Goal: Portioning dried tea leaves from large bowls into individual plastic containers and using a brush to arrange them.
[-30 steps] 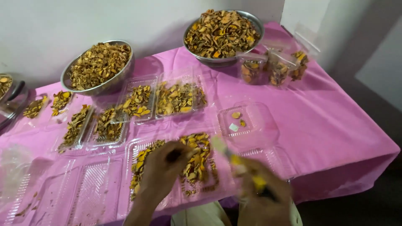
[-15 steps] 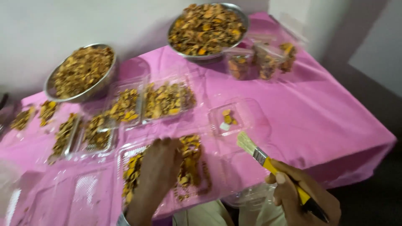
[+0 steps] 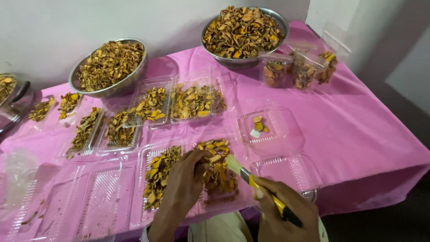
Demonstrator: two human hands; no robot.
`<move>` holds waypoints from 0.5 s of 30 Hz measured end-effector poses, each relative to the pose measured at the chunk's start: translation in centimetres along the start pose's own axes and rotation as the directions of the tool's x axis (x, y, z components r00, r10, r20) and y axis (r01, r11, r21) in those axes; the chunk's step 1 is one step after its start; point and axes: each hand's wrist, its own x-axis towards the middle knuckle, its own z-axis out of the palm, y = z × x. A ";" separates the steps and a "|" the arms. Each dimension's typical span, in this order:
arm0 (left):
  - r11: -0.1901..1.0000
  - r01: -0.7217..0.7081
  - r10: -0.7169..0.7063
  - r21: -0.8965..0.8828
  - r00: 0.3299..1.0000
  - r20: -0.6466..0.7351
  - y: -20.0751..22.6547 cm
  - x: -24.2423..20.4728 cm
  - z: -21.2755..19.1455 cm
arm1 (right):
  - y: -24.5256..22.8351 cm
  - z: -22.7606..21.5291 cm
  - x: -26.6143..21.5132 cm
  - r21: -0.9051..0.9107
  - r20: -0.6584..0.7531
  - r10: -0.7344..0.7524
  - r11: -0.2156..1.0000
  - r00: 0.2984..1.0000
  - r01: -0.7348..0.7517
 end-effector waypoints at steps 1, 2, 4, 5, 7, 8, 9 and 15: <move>1.000 0.003 -0.003 -0.002 1.000 0.000 -0.3 0.0 0.2 | 0.3 0.0 0.0 -0.001 0.004 0.001 1.000 1.000 -0.001; 0.998 0.007 -0.008 -0.058 1.000 -0.011 -0.6 0.1 0.3 | 0.6 0.0 0.0 0.005 0.037 -0.046 0.999 0.998 0.045; 0.994 0.009 -0.012 -0.111 1.000 -0.027 -0.9 -0.1 0.2 | 1.3 0.4 0.0 0.018 0.071 -0.095 0.995 0.993 0.094; 0.979 0.003 -0.015 -0.204 0.998 -0.057 -0.9 -0.4 0.2 | 1.9 0.6 -0.1 0.000 0.103 -0.166 0.986 0.981 0.167; 0.955 -0.004 -0.022 -0.295 0.996 -0.086 -0.8 -0.8 0.2 | 2.5 1.1 -0.6 -0.016 0.138 -0.233 0.971 0.963 0.237; 0.933 -0.009 -0.029 -0.360 0.995 -0.098 -0.9 -0.9 0.2 | 2.7 1.4 -0.9 -0.017 0.175 -0.208 0.977 0.962 0.214; 0.906 -0.016 -0.035 -0.423 0.993 -0.113 -0.9 -1.0 0.2 | 2.8 1.7 -1.1 -0.018 0.211 -0.185 0.981 0.960 0.194; 0.870 0.059 -0.128 -0.490 0.986 -0.109 0.5 -1.4 -1.2 | 1.5 0.4 -1.2 0.041 0.255 -0.210 0.978 0.944 0.206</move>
